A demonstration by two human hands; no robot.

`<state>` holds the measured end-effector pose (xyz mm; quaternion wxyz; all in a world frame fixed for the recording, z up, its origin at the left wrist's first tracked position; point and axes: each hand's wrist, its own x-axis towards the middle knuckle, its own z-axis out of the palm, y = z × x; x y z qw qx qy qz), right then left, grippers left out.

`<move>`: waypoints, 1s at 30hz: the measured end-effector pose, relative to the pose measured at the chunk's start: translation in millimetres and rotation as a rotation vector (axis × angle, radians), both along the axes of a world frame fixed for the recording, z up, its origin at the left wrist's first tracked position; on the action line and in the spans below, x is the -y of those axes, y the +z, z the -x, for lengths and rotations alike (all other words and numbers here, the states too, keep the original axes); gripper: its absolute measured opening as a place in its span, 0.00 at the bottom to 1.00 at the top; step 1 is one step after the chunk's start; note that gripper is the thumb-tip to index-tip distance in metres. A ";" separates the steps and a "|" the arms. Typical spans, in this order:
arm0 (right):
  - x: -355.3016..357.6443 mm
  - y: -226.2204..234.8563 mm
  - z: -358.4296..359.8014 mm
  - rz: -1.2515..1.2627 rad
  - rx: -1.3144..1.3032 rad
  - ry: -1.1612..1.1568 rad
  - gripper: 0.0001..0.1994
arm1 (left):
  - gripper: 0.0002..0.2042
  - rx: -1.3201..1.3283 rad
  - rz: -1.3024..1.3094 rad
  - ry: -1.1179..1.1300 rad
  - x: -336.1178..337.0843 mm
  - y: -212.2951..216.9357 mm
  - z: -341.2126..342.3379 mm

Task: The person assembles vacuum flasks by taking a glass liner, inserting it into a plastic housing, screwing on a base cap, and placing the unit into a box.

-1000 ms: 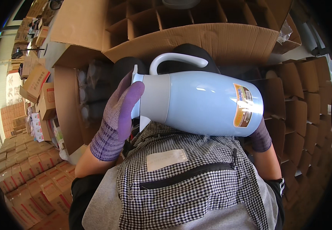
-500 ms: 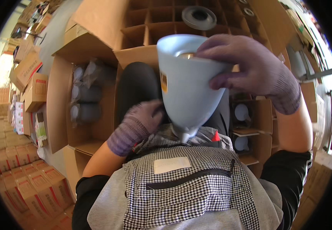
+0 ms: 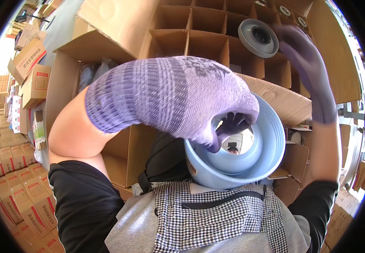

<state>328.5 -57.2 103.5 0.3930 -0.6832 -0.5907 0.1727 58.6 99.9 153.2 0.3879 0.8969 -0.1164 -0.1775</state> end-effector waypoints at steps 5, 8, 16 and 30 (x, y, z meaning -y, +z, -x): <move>-77.6 -59.0 -78.8 0.378 0.500 0.016 0.28 | 0.27 0.050 0.018 -0.035 -7.1 2.8 -6.5; -85.8 -84.0 -65.9 0.466 0.782 -0.076 0.29 | 0.28 0.070 -0.001 -0.021 -9.0 6.6 -3.5; -80.4 -50.7 -71.8 0.541 0.729 0.025 0.34 | 0.31 0.188 -0.136 0.034 -8.3 19.5 0.0; -34.0 27.3 73.2 -0.344 -0.283 -0.002 0.23 | 0.31 0.399 0.343 0.520 -22.0 -41.6 20.3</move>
